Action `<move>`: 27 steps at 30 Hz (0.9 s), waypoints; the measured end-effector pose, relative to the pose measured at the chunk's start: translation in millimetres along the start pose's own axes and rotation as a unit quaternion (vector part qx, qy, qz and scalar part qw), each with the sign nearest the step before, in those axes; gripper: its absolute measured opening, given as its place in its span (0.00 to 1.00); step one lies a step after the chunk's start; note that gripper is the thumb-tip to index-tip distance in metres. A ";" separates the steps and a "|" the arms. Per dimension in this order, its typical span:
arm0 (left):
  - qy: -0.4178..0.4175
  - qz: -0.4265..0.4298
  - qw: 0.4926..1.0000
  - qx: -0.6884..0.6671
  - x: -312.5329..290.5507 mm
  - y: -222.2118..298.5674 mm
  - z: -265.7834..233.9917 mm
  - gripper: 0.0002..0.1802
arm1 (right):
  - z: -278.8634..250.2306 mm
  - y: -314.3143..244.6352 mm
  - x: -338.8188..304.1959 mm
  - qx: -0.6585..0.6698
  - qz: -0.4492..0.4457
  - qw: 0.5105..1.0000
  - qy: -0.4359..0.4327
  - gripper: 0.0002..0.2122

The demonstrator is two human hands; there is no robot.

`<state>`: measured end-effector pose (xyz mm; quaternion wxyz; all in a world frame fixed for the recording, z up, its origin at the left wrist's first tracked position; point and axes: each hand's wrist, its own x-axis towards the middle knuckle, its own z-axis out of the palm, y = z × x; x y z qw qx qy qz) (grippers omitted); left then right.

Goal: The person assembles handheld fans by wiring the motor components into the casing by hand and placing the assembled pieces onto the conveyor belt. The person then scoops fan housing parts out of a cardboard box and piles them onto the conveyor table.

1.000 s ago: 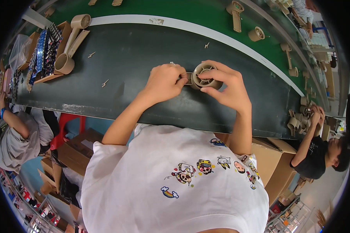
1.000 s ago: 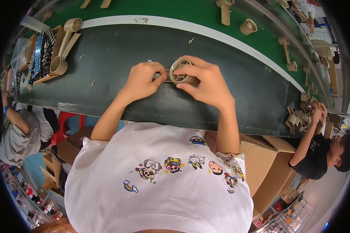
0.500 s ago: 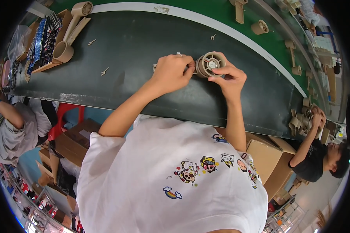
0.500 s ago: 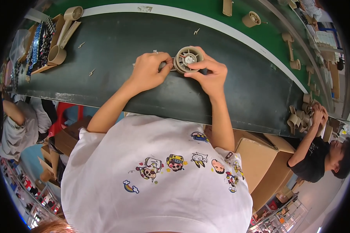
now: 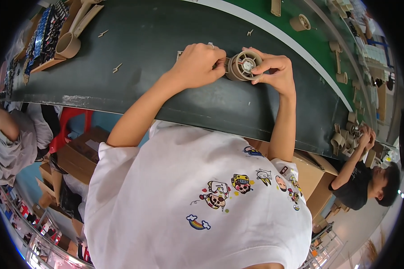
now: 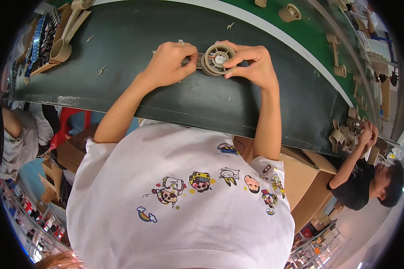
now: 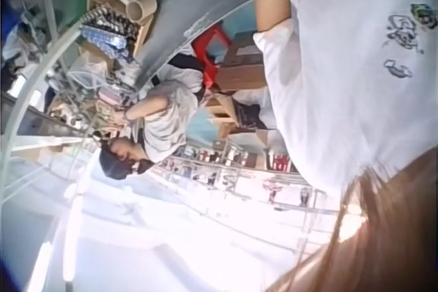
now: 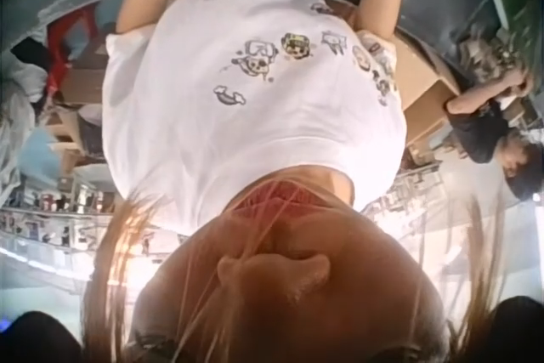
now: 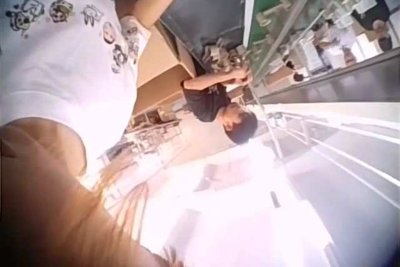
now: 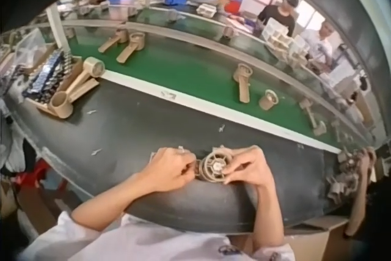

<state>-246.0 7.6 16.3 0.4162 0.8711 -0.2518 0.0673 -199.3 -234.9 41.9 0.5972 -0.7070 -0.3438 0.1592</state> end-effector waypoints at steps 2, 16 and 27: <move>-0.001 -0.002 1.000 0.008 -1.7 0.0 -1.9 0.03 | 3.6 1.9 -3.8 0.002 -0.005 1.000 0.002 0.15; -0.048 0.020 0.997 0.054 -3.4 -8.0 -19.9 0.04 | 8.7 -0.8 2.3 -0.047 -0.021 0.999 -0.014 0.11; -0.026 0.043 0.991 0.125 -9.9 -5.9 -17.5 0.03 | 23.4 7.6 -3.7 -0.039 -0.056 0.997 0.042 0.09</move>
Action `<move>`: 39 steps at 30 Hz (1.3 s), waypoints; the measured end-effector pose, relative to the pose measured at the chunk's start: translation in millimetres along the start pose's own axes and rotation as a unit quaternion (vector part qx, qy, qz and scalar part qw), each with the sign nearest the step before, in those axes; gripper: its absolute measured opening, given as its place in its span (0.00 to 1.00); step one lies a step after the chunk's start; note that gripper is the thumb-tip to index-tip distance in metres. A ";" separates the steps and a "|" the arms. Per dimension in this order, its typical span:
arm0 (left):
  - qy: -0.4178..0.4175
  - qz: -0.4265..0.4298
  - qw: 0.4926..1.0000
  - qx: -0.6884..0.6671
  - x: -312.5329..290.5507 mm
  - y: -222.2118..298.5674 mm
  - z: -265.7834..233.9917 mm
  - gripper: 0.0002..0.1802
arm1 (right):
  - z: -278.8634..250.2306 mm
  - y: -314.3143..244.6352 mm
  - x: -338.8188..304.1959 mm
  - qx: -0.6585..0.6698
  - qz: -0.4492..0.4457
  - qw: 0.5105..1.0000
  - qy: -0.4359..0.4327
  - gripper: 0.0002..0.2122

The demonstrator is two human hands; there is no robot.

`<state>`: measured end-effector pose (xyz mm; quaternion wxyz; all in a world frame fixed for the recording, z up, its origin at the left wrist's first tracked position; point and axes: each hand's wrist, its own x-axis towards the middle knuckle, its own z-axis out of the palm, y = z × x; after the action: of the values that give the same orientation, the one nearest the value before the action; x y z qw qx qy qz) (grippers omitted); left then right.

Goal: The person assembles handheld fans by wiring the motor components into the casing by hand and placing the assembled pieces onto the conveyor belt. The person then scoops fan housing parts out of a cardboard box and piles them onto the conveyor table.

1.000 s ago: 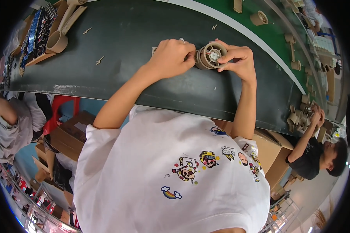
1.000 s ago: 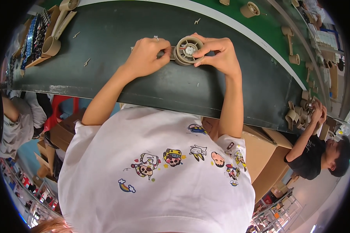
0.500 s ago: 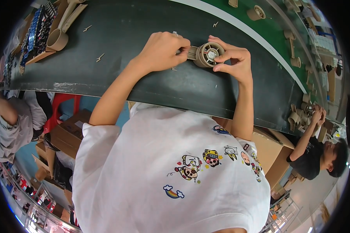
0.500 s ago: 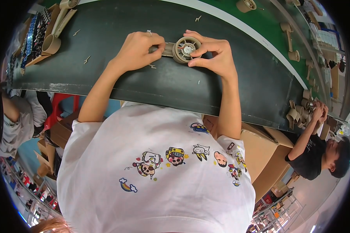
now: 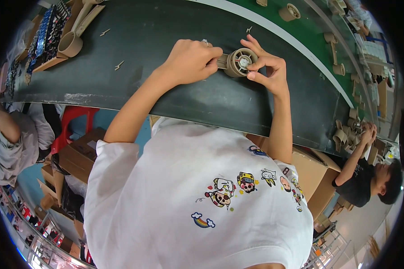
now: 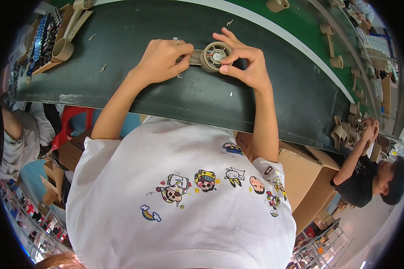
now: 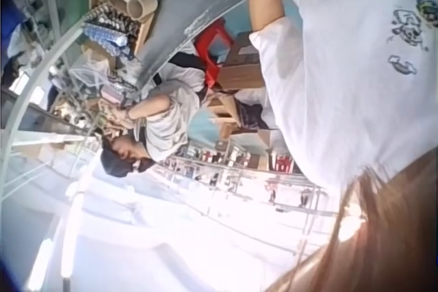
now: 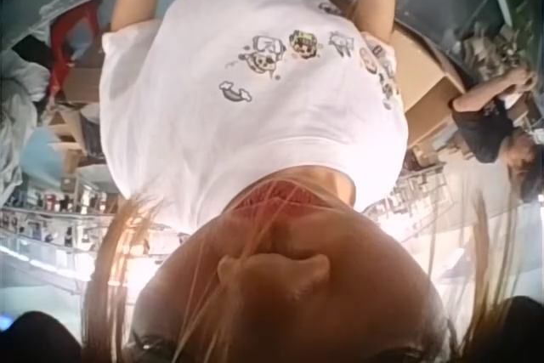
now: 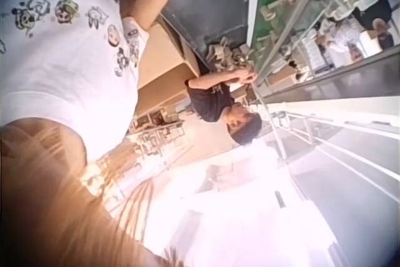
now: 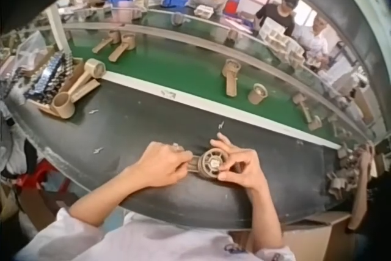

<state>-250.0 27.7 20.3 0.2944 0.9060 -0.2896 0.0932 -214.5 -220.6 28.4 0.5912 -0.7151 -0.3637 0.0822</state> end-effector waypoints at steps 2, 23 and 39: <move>0.010 -0.001 1.000 0.008 -0.5 3.9 2.3 0.03 | 2.5 -2.9 0.4 -0.004 -0.003 1.000 0.001 0.10; 0.114 -0.133 0.985 -0.005 6.0 28.1 25.4 0.10 | 8.8 -24.7 8.0 -0.133 0.007 0.991 0.002 0.10; 0.065 -0.157 0.985 -0.032 -11.1 19.0 9.0 0.08 | 16.9 -21.9 7.1 -0.176 0.014 0.984 -0.014 0.10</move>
<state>-270.1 15.1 18.4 0.3520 0.9224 -0.1268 0.0955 -227.9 -202.2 45.6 0.4497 -0.8117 -0.3710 0.0353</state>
